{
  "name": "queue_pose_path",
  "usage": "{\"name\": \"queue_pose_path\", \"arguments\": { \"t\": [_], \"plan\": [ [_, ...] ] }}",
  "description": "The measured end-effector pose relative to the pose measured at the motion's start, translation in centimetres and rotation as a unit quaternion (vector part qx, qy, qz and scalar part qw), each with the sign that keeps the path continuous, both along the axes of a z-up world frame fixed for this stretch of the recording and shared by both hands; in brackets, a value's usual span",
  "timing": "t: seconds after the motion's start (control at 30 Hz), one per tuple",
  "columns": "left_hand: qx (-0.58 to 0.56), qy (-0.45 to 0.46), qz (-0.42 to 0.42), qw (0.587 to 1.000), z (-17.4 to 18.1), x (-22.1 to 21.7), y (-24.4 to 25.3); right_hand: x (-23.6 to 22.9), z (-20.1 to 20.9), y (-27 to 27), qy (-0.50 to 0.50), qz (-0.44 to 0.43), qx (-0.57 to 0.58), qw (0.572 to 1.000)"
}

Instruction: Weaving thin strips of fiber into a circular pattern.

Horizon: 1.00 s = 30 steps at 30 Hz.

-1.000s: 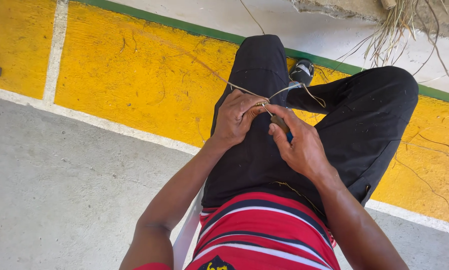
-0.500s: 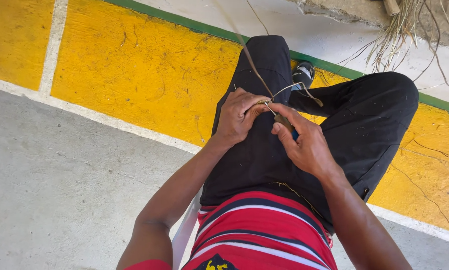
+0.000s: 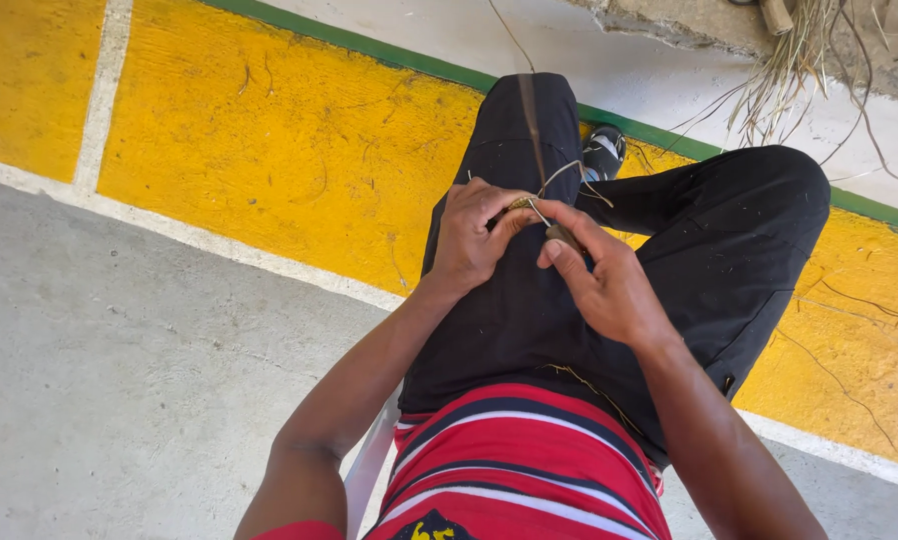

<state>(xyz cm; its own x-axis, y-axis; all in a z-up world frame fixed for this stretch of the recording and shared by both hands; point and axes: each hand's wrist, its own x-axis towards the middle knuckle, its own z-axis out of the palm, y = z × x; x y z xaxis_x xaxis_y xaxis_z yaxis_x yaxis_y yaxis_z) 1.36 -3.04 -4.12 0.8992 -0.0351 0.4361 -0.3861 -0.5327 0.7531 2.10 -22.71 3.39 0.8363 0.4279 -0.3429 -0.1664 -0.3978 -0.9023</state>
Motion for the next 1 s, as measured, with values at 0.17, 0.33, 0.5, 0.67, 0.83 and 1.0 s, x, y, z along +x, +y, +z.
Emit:
{"name": "queue_pose_path", "arguments": {
  "t": [0.17,0.33,0.5,0.67,0.83,1.0],
  "plan": [
    [-0.04,0.033,0.008,0.999,-0.4,0.0,0.1,-0.1,1.7,0.7,-0.176,0.043,-0.044,0.983],
    [0.011,-0.002,0.006,1.0,0.5,0.0,0.0,-0.5,2.2,1.0,-0.273,0.062,-0.132,0.951],
    [0.04,-0.03,0.0,0.999,0.8,-0.1,0.0,-0.6,2.5,1.3,-0.257,0.073,-0.217,0.939],
    [0.079,-0.063,-0.013,0.995,1.1,-0.1,0.3,0.1,1.8,0.7,-0.263,0.091,-0.19,0.942],
    [0.04,-0.041,-0.013,0.998,0.9,-0.1,-0.1,0.5,-0.1,-0.6,-0.007,0.033,0.032,0.999],
    [0.021,-0.002,0.013,1.0,1.0,0.4,0.0,-2.1,3.5,-2.6,-0.118,0.066,-0.081,0.987]
  ]
}}
